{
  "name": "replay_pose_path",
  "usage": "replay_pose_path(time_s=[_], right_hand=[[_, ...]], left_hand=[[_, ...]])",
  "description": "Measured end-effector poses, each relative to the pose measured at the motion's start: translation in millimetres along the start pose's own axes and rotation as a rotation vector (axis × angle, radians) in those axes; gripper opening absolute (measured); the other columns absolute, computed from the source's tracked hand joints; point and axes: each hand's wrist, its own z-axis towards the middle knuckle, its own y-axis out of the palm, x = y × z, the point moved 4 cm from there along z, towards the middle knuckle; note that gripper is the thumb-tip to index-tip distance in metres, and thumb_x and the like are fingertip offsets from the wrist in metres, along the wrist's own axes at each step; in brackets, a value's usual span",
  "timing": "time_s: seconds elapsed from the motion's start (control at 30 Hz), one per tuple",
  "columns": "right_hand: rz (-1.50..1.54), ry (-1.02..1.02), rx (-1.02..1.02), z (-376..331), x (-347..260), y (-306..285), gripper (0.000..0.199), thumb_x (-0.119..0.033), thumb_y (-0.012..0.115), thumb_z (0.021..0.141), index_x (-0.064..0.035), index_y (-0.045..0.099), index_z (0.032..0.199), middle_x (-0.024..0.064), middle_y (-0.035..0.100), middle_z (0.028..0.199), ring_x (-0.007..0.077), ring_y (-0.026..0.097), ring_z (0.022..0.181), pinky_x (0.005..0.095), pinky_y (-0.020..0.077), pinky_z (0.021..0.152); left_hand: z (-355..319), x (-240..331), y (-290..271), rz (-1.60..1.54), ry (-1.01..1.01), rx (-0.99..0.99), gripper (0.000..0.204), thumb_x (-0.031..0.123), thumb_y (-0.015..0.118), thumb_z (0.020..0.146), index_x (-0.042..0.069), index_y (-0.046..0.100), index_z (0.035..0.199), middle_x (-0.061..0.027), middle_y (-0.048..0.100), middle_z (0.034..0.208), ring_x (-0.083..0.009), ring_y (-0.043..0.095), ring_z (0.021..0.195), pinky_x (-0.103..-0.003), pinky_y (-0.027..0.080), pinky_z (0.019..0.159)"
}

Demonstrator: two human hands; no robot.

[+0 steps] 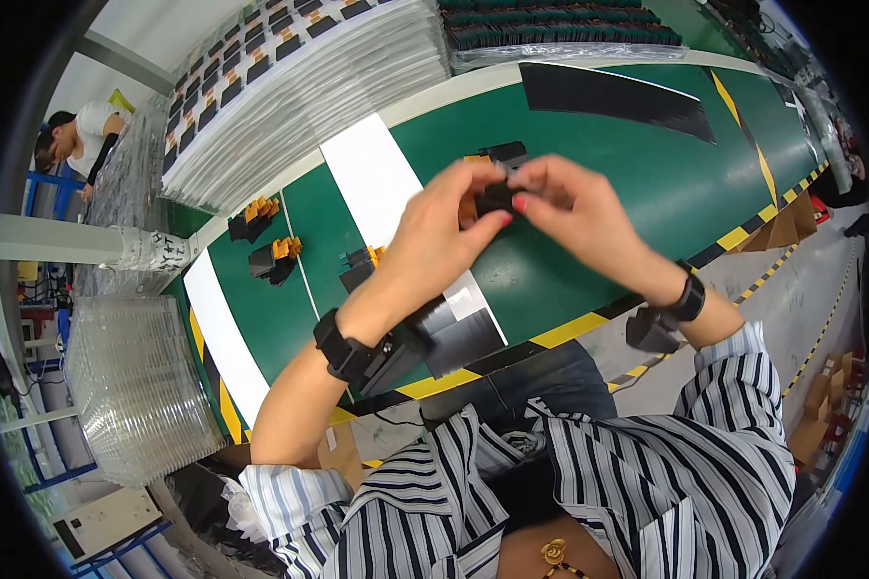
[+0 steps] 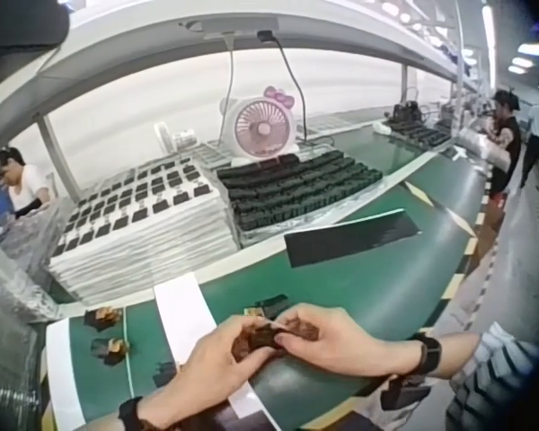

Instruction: The person uses tweezers to peel small black stickers from a white sheet and applies them to electronic components. After pressing the stickers down by hand, they place the finished units into a tray and eventually gather them into a stack.

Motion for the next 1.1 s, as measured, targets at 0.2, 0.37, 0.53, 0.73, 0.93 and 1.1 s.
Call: replay_pose_path(time_s=[0.2,0.37,0.53,0.73,0.93,1.1], right_hand=[[-0.023,0.004,0.004,47,-2,-24,0.023,-0.008,0.063,0.079,0.0011,0.056,0.099,-0.0002,0.059,0.08,0.0039,0.049,0.071,0.0188,0.0406,0.063],[-0.208,0.01,-0.008,49,10,-24,0.028,-0.011,0.066,0.078,-0.0012,0.055,0.102,0.0012,0.056,0.075,0.0053,0.047,0.065,0.0215,0.0403,0.06],[-0.297,-0.025,-0.089,38,4,-24,0.038,-0.01,0.07,0.072,-0.0051,0.052,0.105,0.0026,0.051,0.07,0.009,0.043,0.059,0.0248,0.0396,0.057],[-0.252,-0.114,-0.049,37,14,-17,0.044,-0.008,0.072,0.068,-0.0064,0.049,0.106,0.0033,0.052,0.081,0.0111,0.043,0.058,0.0266,0.0402,0.056],[-0.221,-0.189,-0.002,31,17,-21,0.038,-0.009,0.071,0.07,-0.0061,0.052,0.103,0.0054,0.055,0.098,0.0158,0.048,0.06,0.0281,0.0428,0.058],[-0.261,-0.289,0.039,27,2,-19,0.026,-0.003,0.066,0.075,-0.0034,0.055,0.098,0.0056,0.054,0.097,0.0105,0.045,0.062,0.0242,0.0409,0.057]], left_hand=[[34,16,-10,0.391,0.315,0.093,0.037,0.007,0.069,0.072,0.003,0.055,0.105,-0.0081,0.056,0.09,-0.0207,0.055,0.077,-0.029,0.047,0.068],[40,5,-6,0.615,0.317,0.093,0.034,0.007,0.067,0.072,0.001,0.056,0.103,-0.0086,0.058,0.093,-0.0234,0.056,0.08,-0.031,0.047,0.071],[46,-1,-8,0.472,0.354,0.137,0.035,0.007,0.067,0.073,0.001,0.056,0.106,-0.0102,0.059,0.093,-0.0238,0.057,0.078,-0.031,0.046,0.072],[50,-8,-6,0.311,0.14,-0.012,0.043,0.006,0.066,0.074,0.001,0.053,0.115,-0.0119,0.06,0.101,-0.0231,0.059,0.084,-0.029,0.046,0.077],[47,-8,-2,0.261,0.165,-0.004,0.046,0.005,0.065,0.075,0.001,0.051,0.119,-0.0129,0.06,0.105,-0.0226,0.059,0.089,-0.029,0.046,0.08],[37,0,-9,0.345,0.217,0.105,0.045,0.005,0.067,0.073,0.002,0.052,0.116,-0.0134,0.061,0.098,-0.0272,0.059,0.087,-0.03,0.047,0.077]])
